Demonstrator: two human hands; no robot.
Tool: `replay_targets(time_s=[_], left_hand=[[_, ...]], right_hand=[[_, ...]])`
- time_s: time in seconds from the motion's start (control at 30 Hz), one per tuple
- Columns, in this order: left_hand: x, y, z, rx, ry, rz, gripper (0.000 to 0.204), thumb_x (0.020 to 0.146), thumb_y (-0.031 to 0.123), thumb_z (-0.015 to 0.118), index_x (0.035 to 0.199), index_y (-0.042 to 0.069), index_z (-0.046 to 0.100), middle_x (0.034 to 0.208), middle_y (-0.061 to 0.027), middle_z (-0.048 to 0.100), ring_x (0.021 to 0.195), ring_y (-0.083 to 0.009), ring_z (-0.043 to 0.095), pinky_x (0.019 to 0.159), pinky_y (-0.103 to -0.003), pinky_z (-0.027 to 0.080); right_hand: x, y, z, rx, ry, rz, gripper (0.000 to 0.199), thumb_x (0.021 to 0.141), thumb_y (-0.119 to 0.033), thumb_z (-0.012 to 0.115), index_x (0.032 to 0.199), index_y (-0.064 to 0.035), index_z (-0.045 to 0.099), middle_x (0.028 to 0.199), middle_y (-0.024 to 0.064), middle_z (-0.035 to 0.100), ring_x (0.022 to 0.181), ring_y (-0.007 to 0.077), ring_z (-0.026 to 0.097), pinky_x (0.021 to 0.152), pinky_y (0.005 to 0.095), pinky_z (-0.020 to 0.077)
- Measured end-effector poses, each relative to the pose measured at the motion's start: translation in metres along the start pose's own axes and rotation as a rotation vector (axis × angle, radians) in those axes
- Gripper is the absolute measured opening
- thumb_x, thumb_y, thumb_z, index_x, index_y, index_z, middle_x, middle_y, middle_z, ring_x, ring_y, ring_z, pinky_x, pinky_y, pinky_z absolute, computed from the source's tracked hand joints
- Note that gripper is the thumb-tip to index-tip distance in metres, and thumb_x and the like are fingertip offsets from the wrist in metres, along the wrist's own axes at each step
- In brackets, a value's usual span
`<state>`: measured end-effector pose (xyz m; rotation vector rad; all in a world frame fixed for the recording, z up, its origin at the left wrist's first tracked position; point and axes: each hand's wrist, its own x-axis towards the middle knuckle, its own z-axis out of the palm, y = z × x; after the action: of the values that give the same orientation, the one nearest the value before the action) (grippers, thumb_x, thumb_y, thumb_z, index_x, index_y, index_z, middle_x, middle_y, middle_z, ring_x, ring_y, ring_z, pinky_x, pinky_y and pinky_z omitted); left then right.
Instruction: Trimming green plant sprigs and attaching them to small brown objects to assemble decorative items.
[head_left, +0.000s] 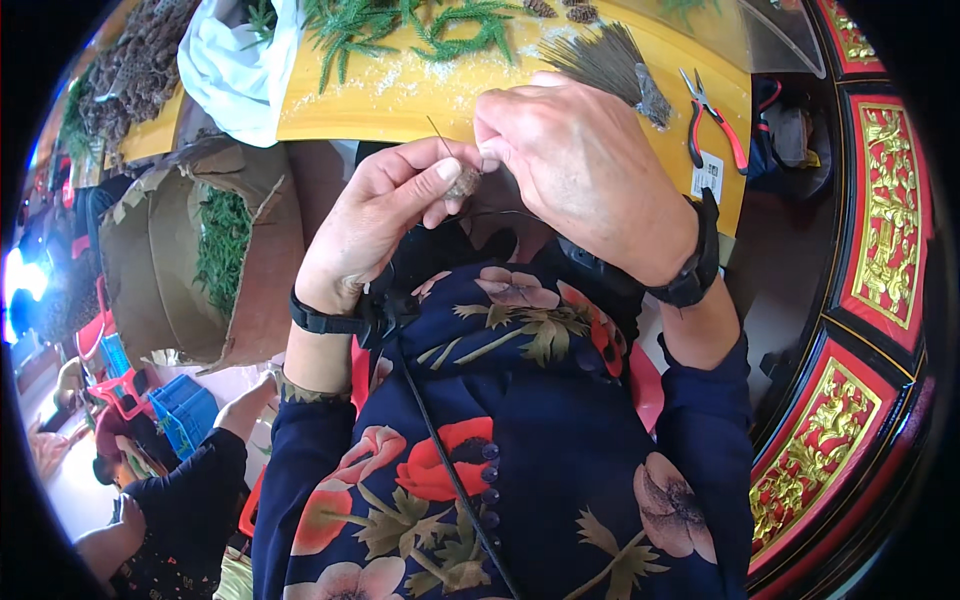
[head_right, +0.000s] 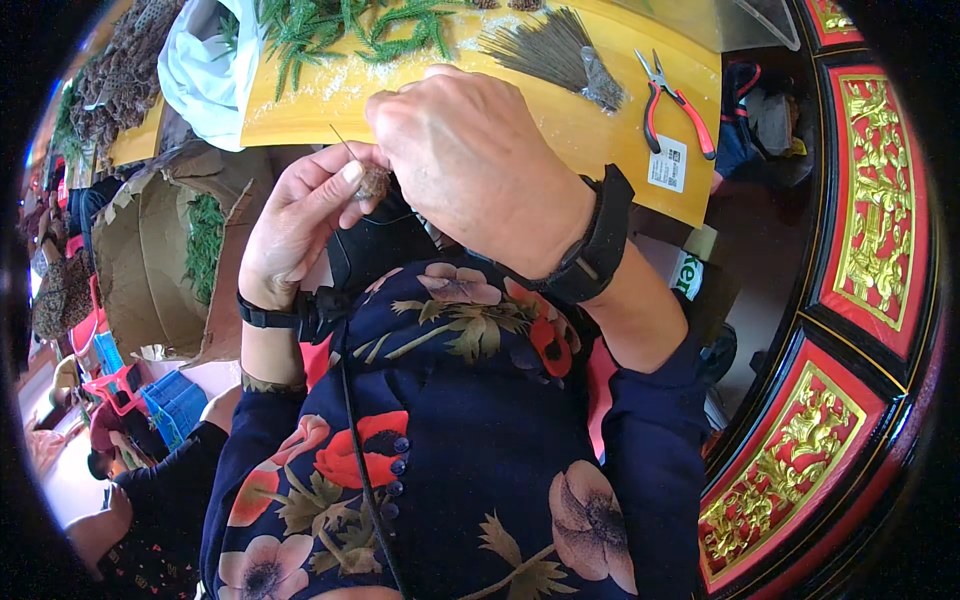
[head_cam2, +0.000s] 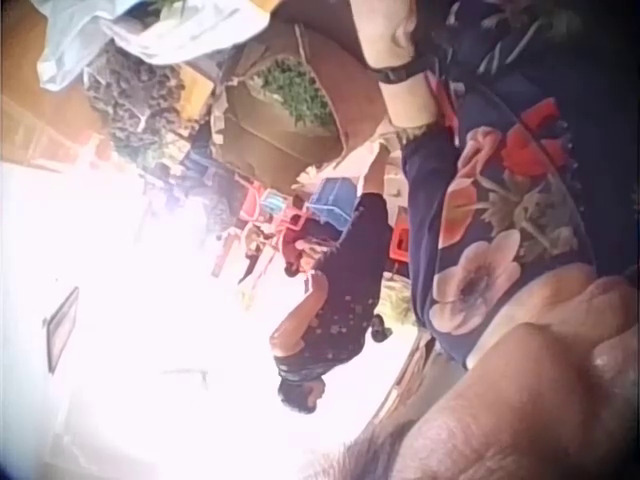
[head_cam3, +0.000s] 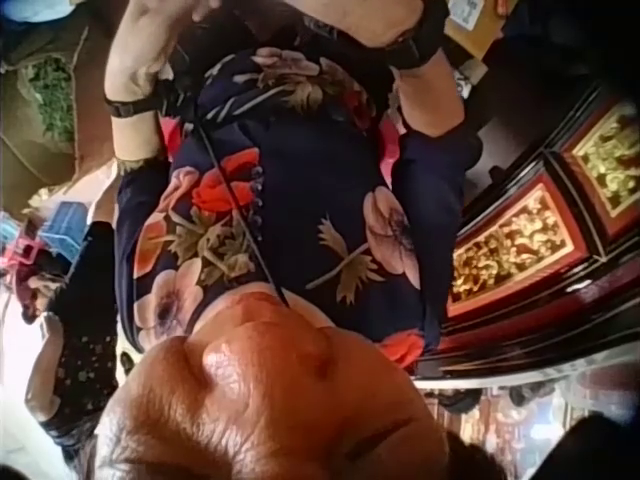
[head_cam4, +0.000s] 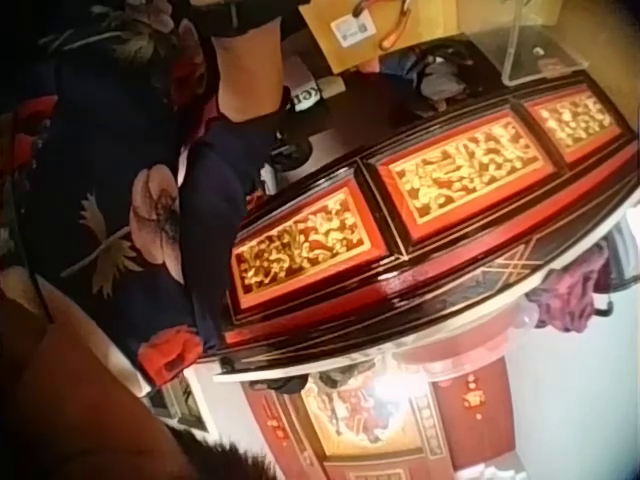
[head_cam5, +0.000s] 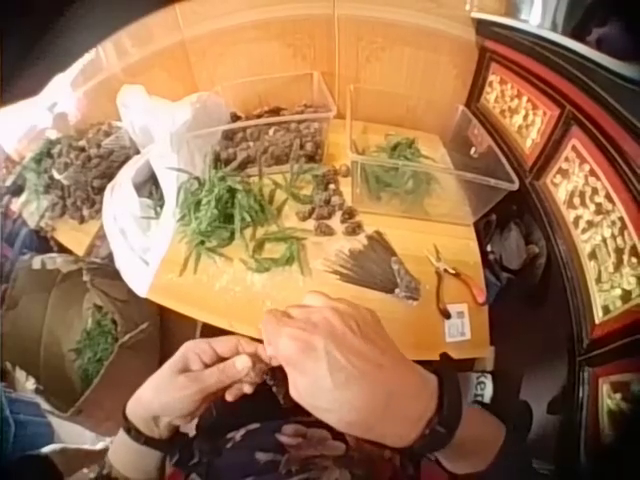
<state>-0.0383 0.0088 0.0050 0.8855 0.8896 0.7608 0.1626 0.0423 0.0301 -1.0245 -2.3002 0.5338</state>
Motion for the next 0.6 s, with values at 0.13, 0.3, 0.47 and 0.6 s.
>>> replay_targets(time_s=[0.13, 0.3, 0.47, 0.6], left_hand=[[0.001, 0.005, -0.002, 0.032, -0.097, -0.020, 0.025, 0.097, 0.018, 0.053, 0.108, -0.002, 0.062, 0.087, 0.0007, 0.057, 0.071, -0.0038, 0.045, 0.063, -0.015, 0.037], [0.002, 0.000, -0.002, -0.048, -0.065, -0.067, 0.026, 0.097, 0.018, 0.053, 0.109, -0.004, 0.060, 0.090, -0.0001, 0.059, 0.070, -0.0033, 0.044, 0.062, -0.015, 0.036], [0.001, 0.000, 0.004, 0.077, -0.026, -0.018, 0.024, 0.097, 0.017, 0.053, 0.108, -0.003, 0.060, 0.090, 0.0002, 0.060, 0.068, -0.0020, 0.043, 0.058, -0.014, 0.034], [-0.003, 0.005, 0.013, 0.109, -0.008, -0.036, 0.020, 0.097, 0.016, 0.052, 0.104, -0.001, 0.061, 0.088, 0.0014, 0.061, 0.066, -0.0009, 0.042, 0.056, -0.014, 0.033]], right_hand=[[-0.001, -0.003, -0.005, 0.010, -0.056, -0.006, 0.004, 0.082, -0.006, 0.057, 0.080, -0.0036, 0.055, 0.073, 0.0119, 0.059, 0.076, 0.0310, 0.057, 0.065, 0.0416, 0.0452], [-0.014, 0.005, 0.012, 0.443, 0.021, 0.280, 0.005, 0.088, -0.005, 0.058, 0.086, -0.0002, 0.059, 0.078, 0.0061, 0.063, 0.071, 0.0177, 0.061, 0.064, 0.0299, 0.0475], [-0.026, 0.001, 0.035, 0.890, 0.039, 0.422, 0.013, 0.092, -0.007, 0.060, 0.096, 0.0053, 0.062, 0.085, 0.0039, 0.064, 0.072, 0.0070, 0.059, 0.065, 0.0200, 0.0466], [-0.019, 0.010, 0.031, 1.034, -0.077, 0.390, 0.014, 0.091, -0.007, 0.061, 0.098, 0.0053, 0.063, 0.084, 0.0047, 0.064, 0.070, 0.0080, 0.059, 0.064, 0.0208, 0.0472]])
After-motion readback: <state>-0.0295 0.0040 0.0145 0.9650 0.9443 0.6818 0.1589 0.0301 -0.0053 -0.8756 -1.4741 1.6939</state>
